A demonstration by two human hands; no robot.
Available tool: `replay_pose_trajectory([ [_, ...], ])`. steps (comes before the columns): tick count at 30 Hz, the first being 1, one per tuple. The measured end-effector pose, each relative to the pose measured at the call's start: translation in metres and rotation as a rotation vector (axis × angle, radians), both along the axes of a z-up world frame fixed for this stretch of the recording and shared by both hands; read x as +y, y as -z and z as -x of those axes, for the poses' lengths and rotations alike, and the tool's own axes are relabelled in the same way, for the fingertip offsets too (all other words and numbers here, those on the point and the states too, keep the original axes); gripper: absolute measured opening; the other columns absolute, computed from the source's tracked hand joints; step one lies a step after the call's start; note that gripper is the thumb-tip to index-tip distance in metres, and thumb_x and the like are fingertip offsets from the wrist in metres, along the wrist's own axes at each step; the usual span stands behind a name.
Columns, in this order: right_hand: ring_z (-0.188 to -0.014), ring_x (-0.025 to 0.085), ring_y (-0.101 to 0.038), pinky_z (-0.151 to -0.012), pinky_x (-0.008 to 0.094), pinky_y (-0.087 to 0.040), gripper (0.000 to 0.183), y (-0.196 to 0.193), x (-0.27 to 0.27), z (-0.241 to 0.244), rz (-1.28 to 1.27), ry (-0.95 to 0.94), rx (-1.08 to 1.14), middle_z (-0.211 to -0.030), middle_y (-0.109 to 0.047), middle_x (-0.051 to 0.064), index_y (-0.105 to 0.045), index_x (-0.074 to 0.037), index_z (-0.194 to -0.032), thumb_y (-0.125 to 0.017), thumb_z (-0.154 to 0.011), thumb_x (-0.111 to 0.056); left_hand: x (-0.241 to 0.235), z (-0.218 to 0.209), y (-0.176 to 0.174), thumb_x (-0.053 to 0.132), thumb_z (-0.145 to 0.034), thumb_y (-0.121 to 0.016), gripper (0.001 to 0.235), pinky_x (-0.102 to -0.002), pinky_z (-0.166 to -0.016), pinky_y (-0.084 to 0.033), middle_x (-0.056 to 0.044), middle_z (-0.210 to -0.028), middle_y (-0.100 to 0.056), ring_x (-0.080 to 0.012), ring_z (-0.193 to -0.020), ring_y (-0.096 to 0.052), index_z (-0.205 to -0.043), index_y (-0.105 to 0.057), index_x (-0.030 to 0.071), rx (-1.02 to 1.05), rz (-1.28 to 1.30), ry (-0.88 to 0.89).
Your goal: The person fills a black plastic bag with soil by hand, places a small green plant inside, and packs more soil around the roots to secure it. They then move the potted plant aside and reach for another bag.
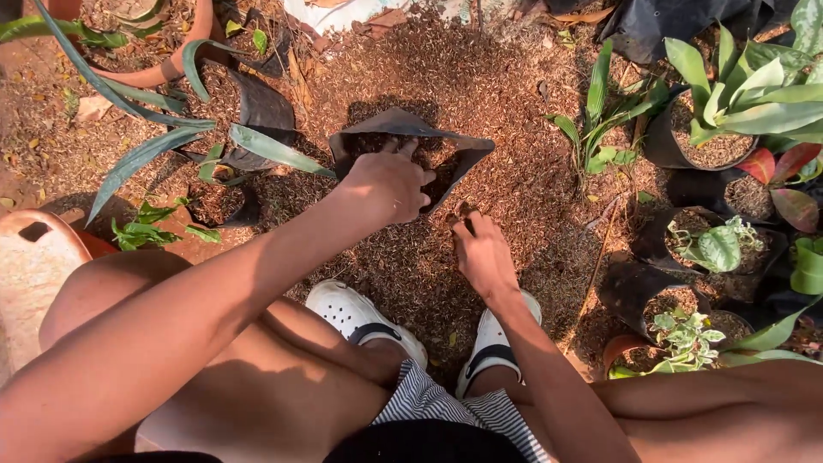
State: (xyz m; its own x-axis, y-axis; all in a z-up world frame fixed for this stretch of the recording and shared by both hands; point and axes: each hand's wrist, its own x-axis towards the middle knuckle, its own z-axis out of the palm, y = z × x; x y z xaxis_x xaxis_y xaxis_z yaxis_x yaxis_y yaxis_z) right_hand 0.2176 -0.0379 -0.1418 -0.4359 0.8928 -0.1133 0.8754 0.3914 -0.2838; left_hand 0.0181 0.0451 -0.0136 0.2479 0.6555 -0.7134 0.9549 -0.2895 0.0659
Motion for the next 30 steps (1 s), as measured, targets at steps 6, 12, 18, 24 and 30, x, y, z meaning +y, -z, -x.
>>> replay_pose_trajectory([
  [6, -0.092, 0.027, -0.075, -0.086, 0.038, -0.063, 0.033, -0.019, 0.051, -0.064, 0.564, 0.388, -0.108, -0.114, -0.076, 0.019, -0.072, -0.017, -0.124, -0.053, -0.101, -0.002, -0.016, 0.026, -0.074, 0.039, -0.103, -0.055, 0.039, -0.047, -0.097, -0.055, -0.012, -0.125, -0.068, -0.0305, -0.111, -0.069, -0.137, -0.06, 0.021, -0.168, -0.051, -0.131],
  [12, -0.115, 0.034, -0.073, -0.108, 0.043, -0.055, 0.042, -0.028, 0.073, -0.093, 0.49, 0.472, -0.338, -0.129, -0.072, 0.025, -0.069, -0.014, -0.139, -0.052, -0.101, -0.01, 0.0, 0.047, -0.082, 0.028, -0.097, -0.067, 0.021, -0.044, -0.084, -0.059, -0.009, -0.109, -0.07, -0.0277, -0.095, -0.071, -0.113, -0.073, 0.015, -0.287, -0.314, -0.133],
  [18, -0.154, 0.045, -0.004, -0.119, 0.056, -0.007, 0.149, -0.032, 0.047, 0.024, 0.169, 0.006, 0.173, -0.166, -0.003, 0.029, -0.01, 0.005, -0.16, -0.086, -0.057, -0.069, 0.029, 0.048, -0.006, 0.03, -0.089, -0.073, 0.028, -0.039, -0.068, -0.062, -0.017, -0.125, -0.061, -0.027, -0.093, -0.068, -0.091, -0.077, 0.003, -0.048, -0.614, 0.029],
  [24, -0.154, 0.039, -0.031, -0.126, 0.073, -0.006, 0.109, 0.003, 0.051, 0.085, 0.012, 0.154, 0.48, -0.158, -0.037, 0.02, -0.041, -0.01, -0.152, -0.092, -0.067, -0.057, 0.046, 0.058, 0.064, 0.016, -0.094, -0.072, 0.009, -0.04, -0.062, -0.062, -0.015, -0.091, -0.072, -0.0287, -0.076, -0.074, -0.097, -0.076, 0.009, -0.292, -0.748, -0.018],
  [30, -0.151, 0.039, -0.027, -0.112, 0.078, -0.002, 0.138, -0.012, 0.103, 0.086, 0.015, 0.177, 0.591, -0.163, -0.029, 0.02, -0.016, -0.008, -0.159, -0.102, -0.057, -0.044, 0.074, 0.062, 0.046, 0.012, -0.095, -0.07, 0.015, -0.037, -0.057, -0.059, -0.015, -0.09, -0.068, -0.0249, -0.07, -0.071, -0.105, -0.075, 0.003, -0.573, -1.024, -0.1],
])
